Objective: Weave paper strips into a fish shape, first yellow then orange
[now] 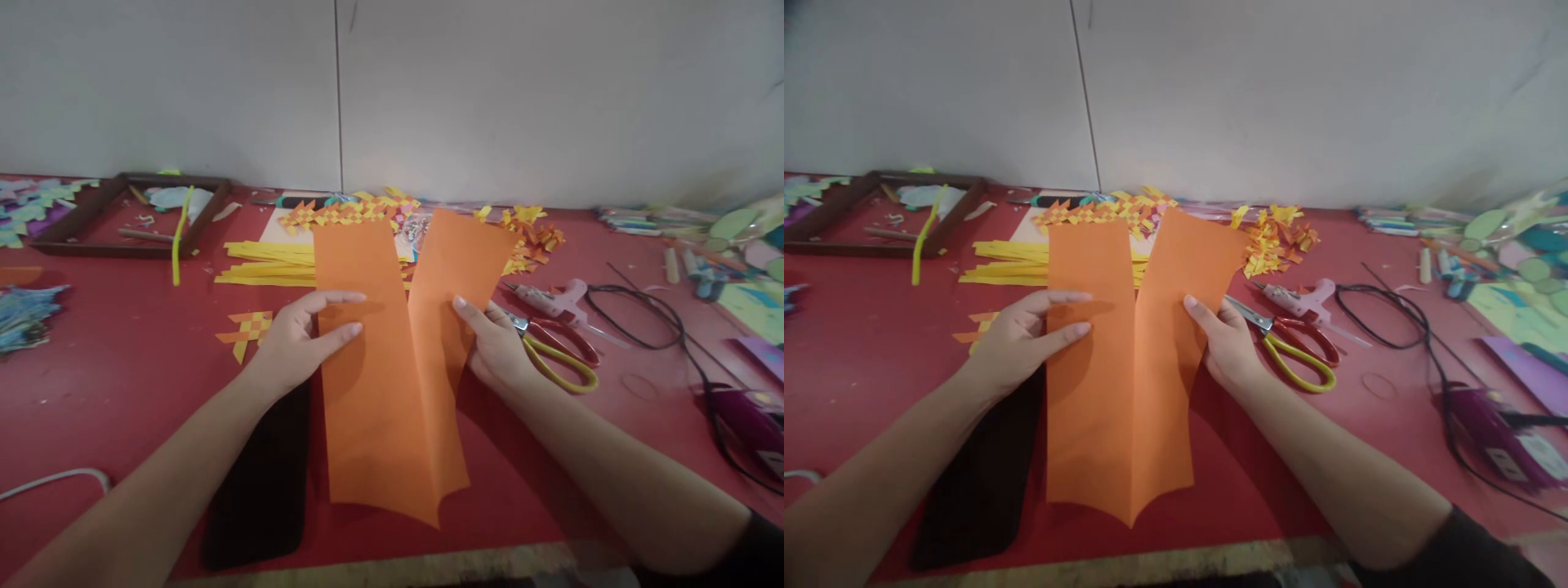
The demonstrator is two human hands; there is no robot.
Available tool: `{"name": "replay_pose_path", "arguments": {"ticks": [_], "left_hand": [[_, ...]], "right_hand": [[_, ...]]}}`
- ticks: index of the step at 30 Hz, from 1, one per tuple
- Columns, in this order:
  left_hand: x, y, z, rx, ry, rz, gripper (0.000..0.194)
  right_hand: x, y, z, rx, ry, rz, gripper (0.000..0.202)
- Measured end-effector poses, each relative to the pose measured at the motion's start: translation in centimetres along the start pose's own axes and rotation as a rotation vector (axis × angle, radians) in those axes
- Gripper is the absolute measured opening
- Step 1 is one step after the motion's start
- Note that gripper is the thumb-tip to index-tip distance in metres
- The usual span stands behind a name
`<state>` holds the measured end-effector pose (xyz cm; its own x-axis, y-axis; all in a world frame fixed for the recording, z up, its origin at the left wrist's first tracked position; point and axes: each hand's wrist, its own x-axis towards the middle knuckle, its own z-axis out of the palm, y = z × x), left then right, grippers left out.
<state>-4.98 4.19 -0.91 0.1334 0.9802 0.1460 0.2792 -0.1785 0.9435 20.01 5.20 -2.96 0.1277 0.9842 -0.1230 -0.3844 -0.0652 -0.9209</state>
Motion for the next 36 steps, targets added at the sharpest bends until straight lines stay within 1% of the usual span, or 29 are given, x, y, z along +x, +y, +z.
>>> {"name": "replay_pose_path", "arguments": {"ticks": [1,3,5,7,11,17,22,29,32,34,36], "left_hand": [[-0.02,0.03,-0.05,0.025,0.008,-0.009,0.025],[-0.03,0.13,-0.16,0.046,0.024,-0.034,0.018],[-0.03,0.25,-0.25,0.024,0.036,-0.047,0.019],[-0.01,0.35,-0.27,-0.004,0.060,-0.046,0.020],[-0.08,0.48,-0.21,0.002,0.091,-0.048,0.025],[-0.22,0.55,-0.17,0.028,0.096,-0.090,0.028],[-0.24,0.44,-0.07,0.034,0.101,-0.102,0.027],[-0.25,0.21,-0.16,-0.013,0.126,-0.099,0.025],[-0.13,0.15,-0.22,-0.017,0.104,-0.082,0.032],[-0.06,0.13,-0.21,0.026,0.084,-0.045,0.040],[-0.03,0.13,-0.17,0.077,0.087,-0.013,0.043]], "right_hand": [[-0.12,0.00,-0.06,-0.020,-0.018,-0.007,0.027],[-0.36,-0.02,-0.16,-0.073,-0.084,-0.022,0.029],[-0.53,-0.04,-0.18,-0.117,-0.141,-0.032,0.029],[-0.57,-0.07,-0.12,-0.135,-0.153,-0.025,0.028],[-0.43,-0.14,0.07,-0.109,-0.120,-0.005,0.025],[-0.34,-0.30,0.18,-0.076,-0.067,0.028,0.021],[-0.43,-0.41,0.13,-0.056,-0.076,0.050,0.021],[-0.32,-0.46,0.17,-0.023,-0.053,0.075,0.023],[-0.20,-0.41,0.19,0.002,-0.034,0.045,0.026],[-0.24,-0.39,0.14,0.007,-0.017,0.025,0.028],[-0.39,-0.39,0.03,0.008,-0.016,0.017,0.031]]}}
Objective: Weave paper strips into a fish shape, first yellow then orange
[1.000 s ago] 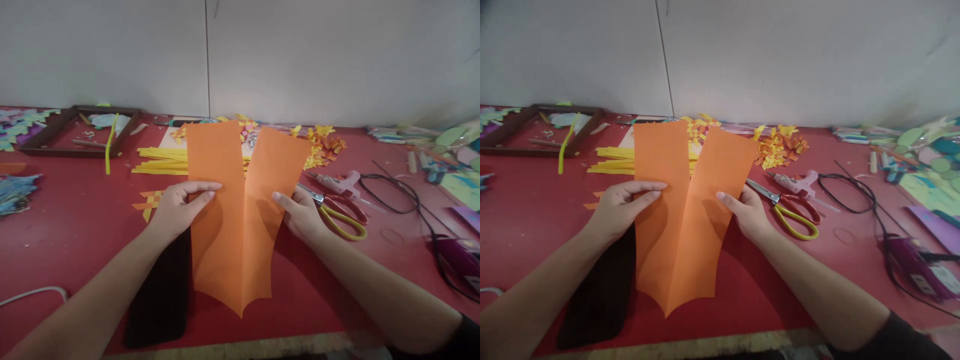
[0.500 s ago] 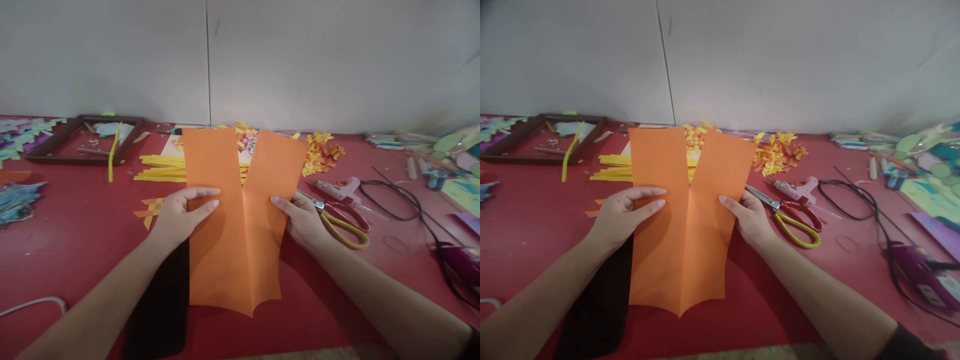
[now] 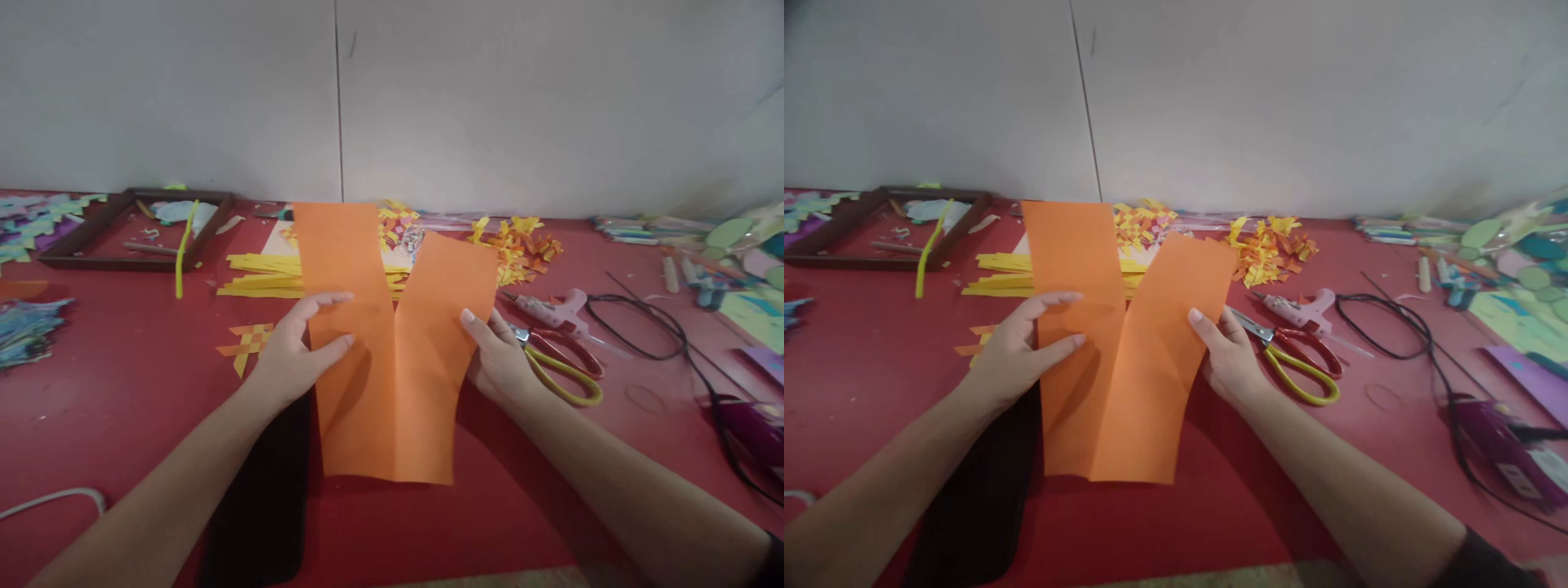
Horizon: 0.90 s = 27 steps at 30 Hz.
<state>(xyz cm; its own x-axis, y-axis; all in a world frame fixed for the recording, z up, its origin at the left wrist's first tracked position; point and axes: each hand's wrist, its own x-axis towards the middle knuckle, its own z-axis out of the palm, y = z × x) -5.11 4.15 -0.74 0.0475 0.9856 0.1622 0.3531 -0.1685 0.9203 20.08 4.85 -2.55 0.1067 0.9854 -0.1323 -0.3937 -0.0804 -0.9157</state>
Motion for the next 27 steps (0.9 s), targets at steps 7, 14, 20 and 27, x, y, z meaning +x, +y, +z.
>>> {"name": "replay_pose_path", "arguments": {"ticks": [7,14,20,27], "left_hand": [[-0.15,0.27,-0.07,-0.080,-0.023,-0.071,0.020],[-0.14,0.16,-0.05,-0.003,-0.011,-0.073,0.028],[-0.12,0.10,0.08,-0.020,0.000,-0.064,0.026],[-0.04,0.25,-0.11,-0.199,-0.044,-0.100,0.044]], "right_hand": [[-0.76,0.04,-0.21,-0.156,-0.162,0.102,0.047],[-0.43,0.34,-0.35,-0.125,-0.053,0.110,0.023],[-0.35,0.53,-0.56,-0.146,-0.059,0.055,0.021],[-0.12,0.63,-0.31,-0.105,-0.031,-0.053,0.020]]}}
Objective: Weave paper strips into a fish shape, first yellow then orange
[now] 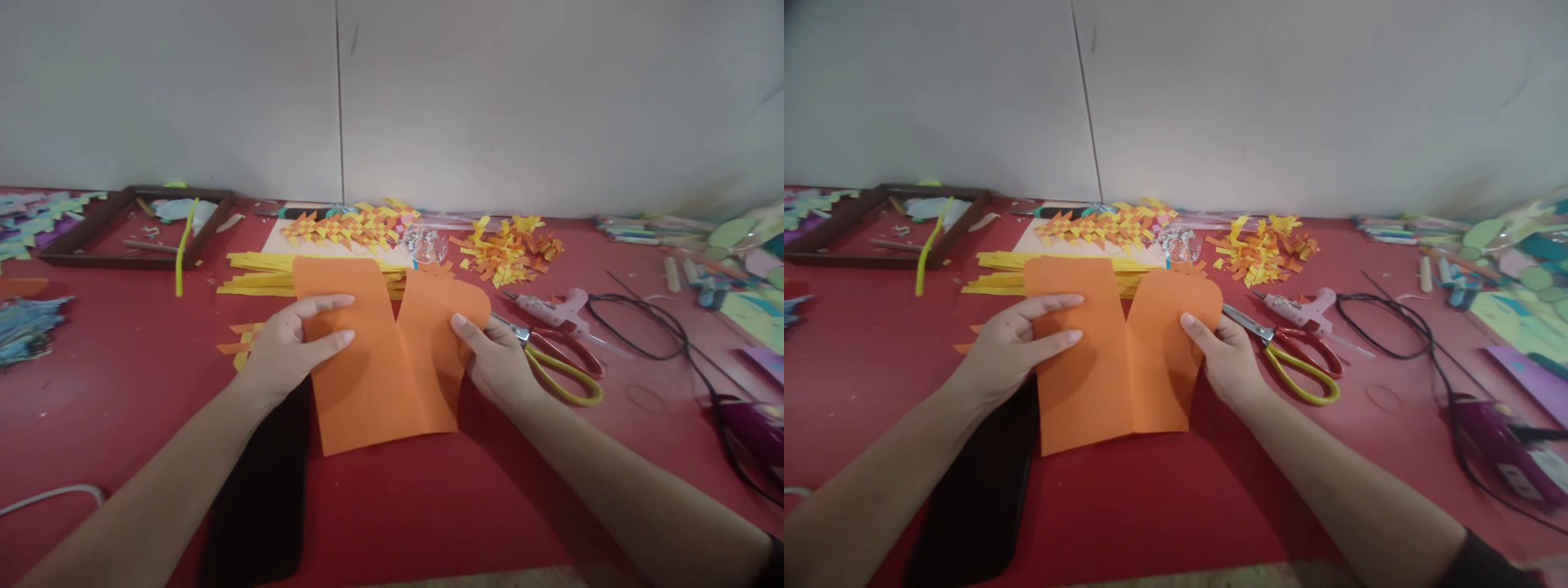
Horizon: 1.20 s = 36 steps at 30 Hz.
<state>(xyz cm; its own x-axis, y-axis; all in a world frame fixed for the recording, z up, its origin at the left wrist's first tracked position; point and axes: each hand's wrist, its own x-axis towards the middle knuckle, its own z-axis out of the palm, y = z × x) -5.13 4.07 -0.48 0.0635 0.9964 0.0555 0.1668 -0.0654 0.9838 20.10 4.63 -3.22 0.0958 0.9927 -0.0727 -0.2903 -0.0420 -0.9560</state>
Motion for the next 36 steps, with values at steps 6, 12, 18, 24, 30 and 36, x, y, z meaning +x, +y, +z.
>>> {"name": "replay_pose_path", "arguments": {"ticks": [6,12,18,24,30,36], "left_hand": [[-0.03,0.00,-0.02,-0.050,-0.047,0.002,0.061],[0.12,-0.36,-0.11,-0.004,0.006,-0.004,0.022],[-0.03,-0.06,-0.09,0.088,0.058,0.053,0.028],[0.19,-0.05,-0.22,0.087,0.086,0.099,0.033],[0.07,-0.21,-0.24,0.057,-0.017,0.110,0.044],[-0.23,0.26,-0.31,0.153,0.018,0.028,0.017]], "right_hand": [[-0.29,-0.69,0.49,0.078,0.127,0.013,0.025],[-0.91,-0.81,0.27,0.005,0.005,0.104,0.031],[-0.59,-0.46,0.27,0.026,-0.003,0.071,0.026],[-0.29,-0.60,0.17,0.075,0.045,0.043,0.028],[-0.64,-0.87,0.12,0.012,-0.041,0.090,0.045],[-0.17,-0.61,0.07,0.046,0.006,0.072,0.027]]}}
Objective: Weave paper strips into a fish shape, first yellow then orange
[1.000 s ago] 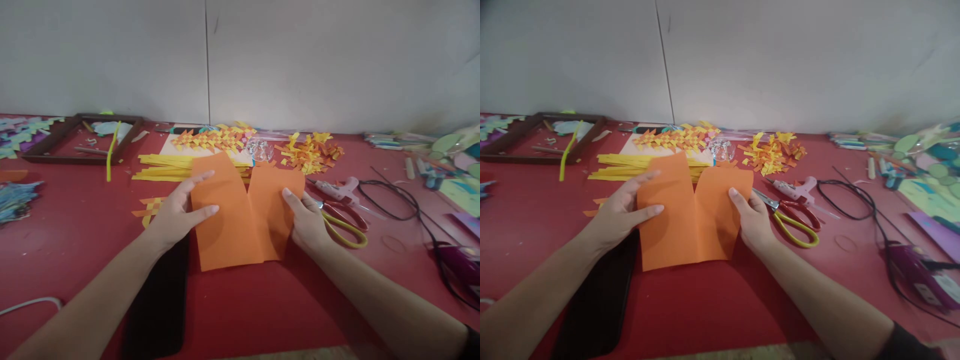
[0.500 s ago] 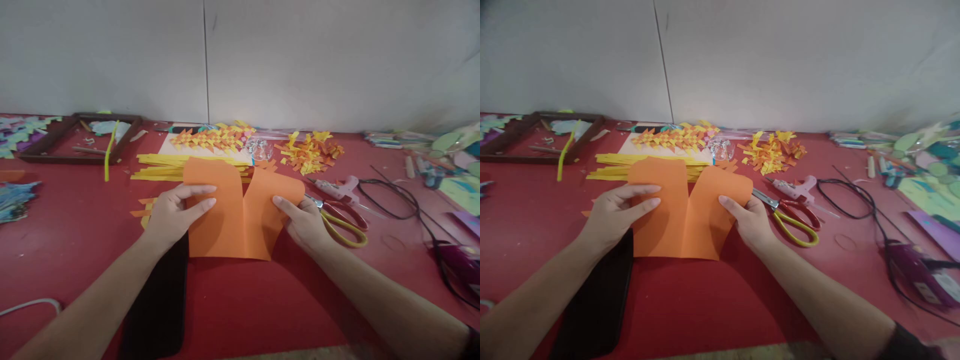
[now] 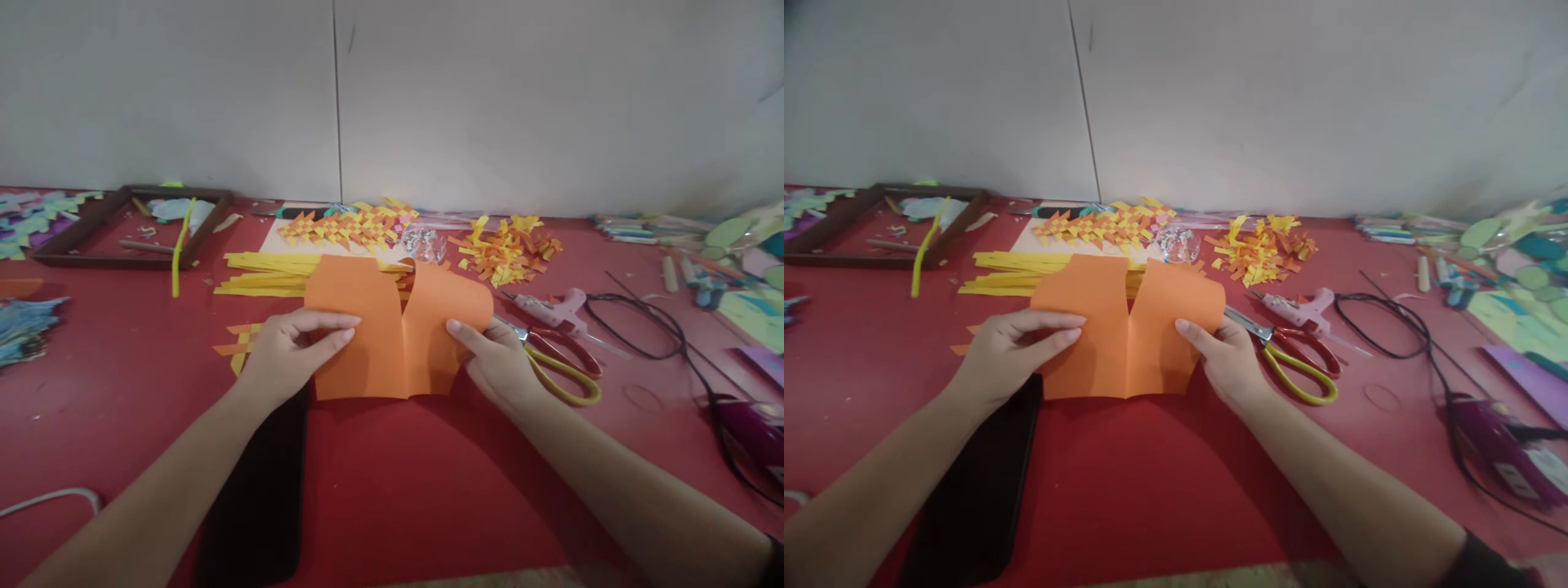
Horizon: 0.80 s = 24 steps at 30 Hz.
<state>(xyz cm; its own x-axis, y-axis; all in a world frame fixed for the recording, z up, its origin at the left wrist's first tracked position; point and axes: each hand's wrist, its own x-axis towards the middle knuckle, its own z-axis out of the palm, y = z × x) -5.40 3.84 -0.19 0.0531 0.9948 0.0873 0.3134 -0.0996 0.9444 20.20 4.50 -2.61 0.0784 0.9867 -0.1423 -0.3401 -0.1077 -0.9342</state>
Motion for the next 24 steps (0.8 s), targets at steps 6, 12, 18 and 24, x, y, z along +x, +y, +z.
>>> {"name": "replay_pose_path", "arguments": {"ticks": [6,12,18,24], "left_hand": [[0.00,0.07,0.24,0.057,0.025,0.009,0.023],[0.17,0.02,0.11,0.008,0.036,0.062,0.036],[0.17,0.02,-0.09,-0.005,-0.059,0.079,0.020],[-0.38,0.42,0.40,0.166,-0.031,0.116,0.022]], "right_hand": [[0.29,0.08,-0.13,-0.003,0.007,-0.003,0.023],[0.32,-0.02,-0.11,0.062,0.031,-0.095,0.026],[0.34,0.03,0.01,0.000,-0.030,-0.074,0.029],[0.56,0.36,-0.26,-0.033,0.142,-0.185,0.025]]}}
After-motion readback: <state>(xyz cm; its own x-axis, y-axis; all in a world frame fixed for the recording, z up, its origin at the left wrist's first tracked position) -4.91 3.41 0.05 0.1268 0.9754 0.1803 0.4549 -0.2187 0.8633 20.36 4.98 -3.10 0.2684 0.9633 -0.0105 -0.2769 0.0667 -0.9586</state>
